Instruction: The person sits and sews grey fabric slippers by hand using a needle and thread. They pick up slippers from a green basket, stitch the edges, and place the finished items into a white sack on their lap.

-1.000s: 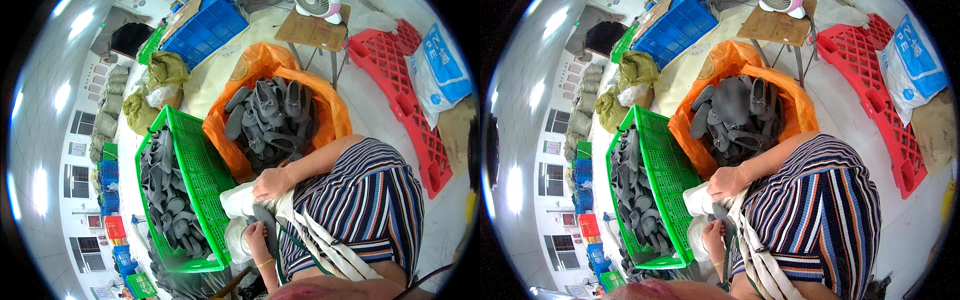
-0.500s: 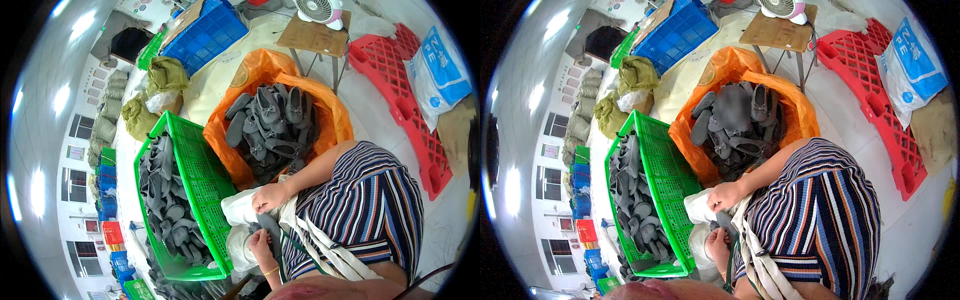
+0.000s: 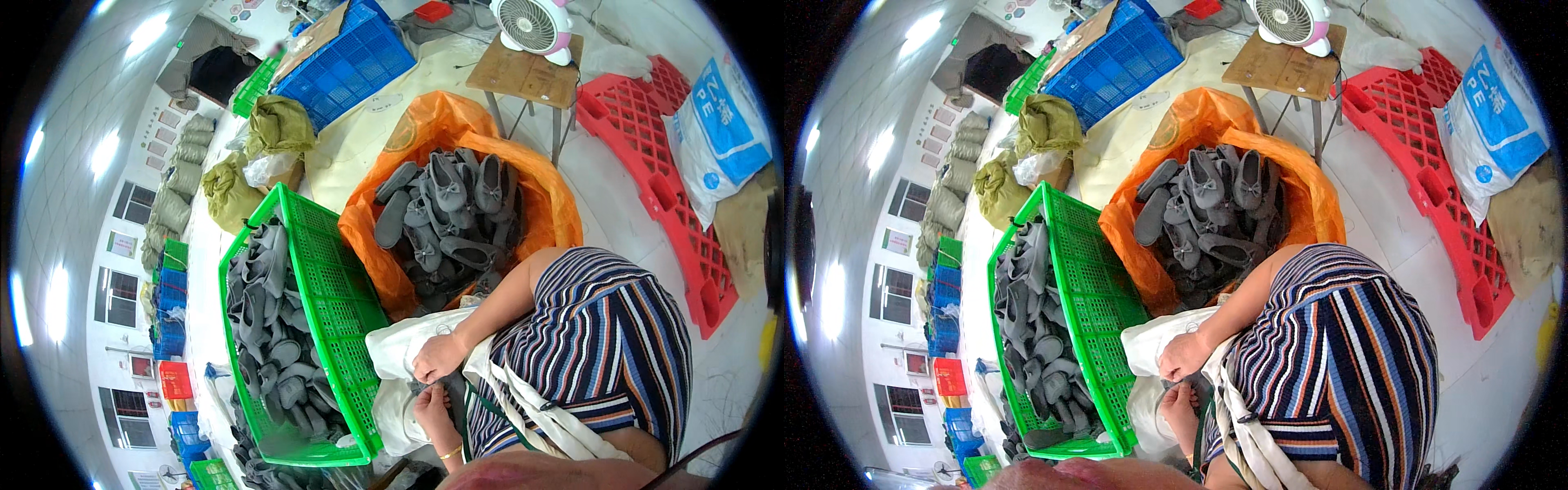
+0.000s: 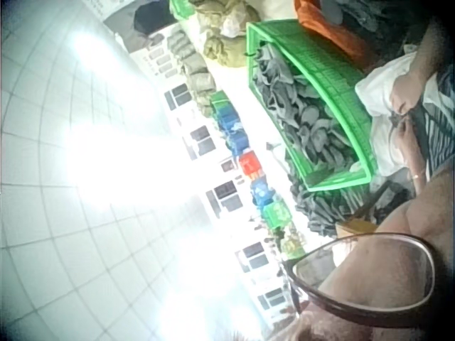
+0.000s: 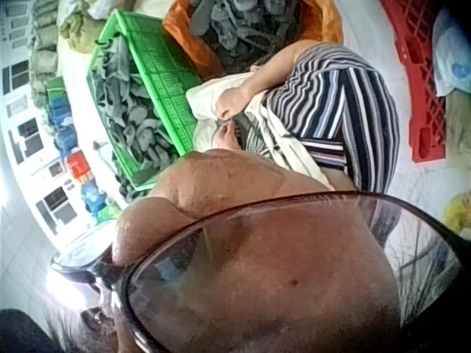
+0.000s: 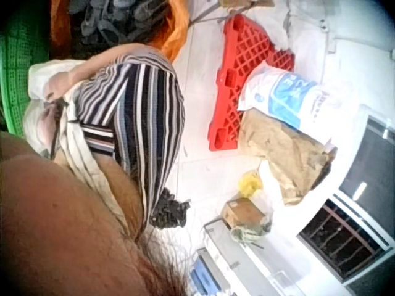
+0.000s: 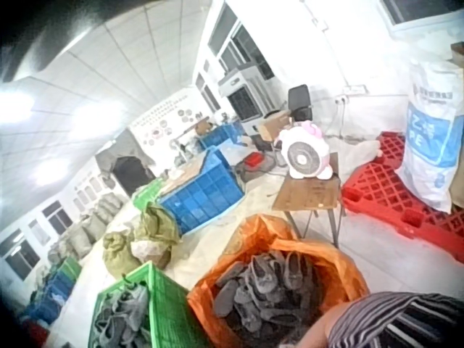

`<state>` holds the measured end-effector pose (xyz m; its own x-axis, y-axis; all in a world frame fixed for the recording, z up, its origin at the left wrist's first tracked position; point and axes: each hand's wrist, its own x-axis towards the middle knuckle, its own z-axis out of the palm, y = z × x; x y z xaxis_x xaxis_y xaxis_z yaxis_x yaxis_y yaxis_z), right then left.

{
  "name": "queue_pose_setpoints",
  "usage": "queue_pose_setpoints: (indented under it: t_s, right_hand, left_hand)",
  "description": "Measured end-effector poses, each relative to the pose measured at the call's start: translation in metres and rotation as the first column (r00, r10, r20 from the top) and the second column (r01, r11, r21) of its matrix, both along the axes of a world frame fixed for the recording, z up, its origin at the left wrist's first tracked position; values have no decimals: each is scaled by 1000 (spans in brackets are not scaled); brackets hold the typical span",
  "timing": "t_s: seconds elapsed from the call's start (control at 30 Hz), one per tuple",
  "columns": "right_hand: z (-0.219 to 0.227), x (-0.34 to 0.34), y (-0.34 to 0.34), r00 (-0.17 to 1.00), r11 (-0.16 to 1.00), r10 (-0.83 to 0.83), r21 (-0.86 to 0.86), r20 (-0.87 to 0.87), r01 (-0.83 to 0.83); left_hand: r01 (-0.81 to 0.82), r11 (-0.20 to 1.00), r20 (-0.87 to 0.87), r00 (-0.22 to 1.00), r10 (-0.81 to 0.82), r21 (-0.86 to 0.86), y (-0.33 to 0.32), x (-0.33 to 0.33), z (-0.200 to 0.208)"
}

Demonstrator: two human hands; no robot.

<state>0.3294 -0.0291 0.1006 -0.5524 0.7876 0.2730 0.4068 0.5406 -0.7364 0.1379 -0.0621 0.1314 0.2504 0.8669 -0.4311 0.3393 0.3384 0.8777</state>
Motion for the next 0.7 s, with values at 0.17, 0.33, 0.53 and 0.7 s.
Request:
queue_pose_setpoints:
  t_s: [0.17,0.33,0.53,0.7]
  right_hand:
    - [-7,-3,-2,1000,1000,12,-9,23,-12]
    - [-9,-8,-2,1000,1000,7,-19,18,-7]
    - [-19,-13,9,998,999,-44,-11,42,45]
    - [-21,-13,10,996,999,-42,3,74,41]
  left_hand:
    - [-27,999,56,998,28,-17,-1,-2,-6]
    - [-38,999,56,998,38,9,-2,-8,-13]
    - [-26,999,57,998,23,42,13,-13,-25]
    - [-17,999,56,998,15,33,13,-15,-24]
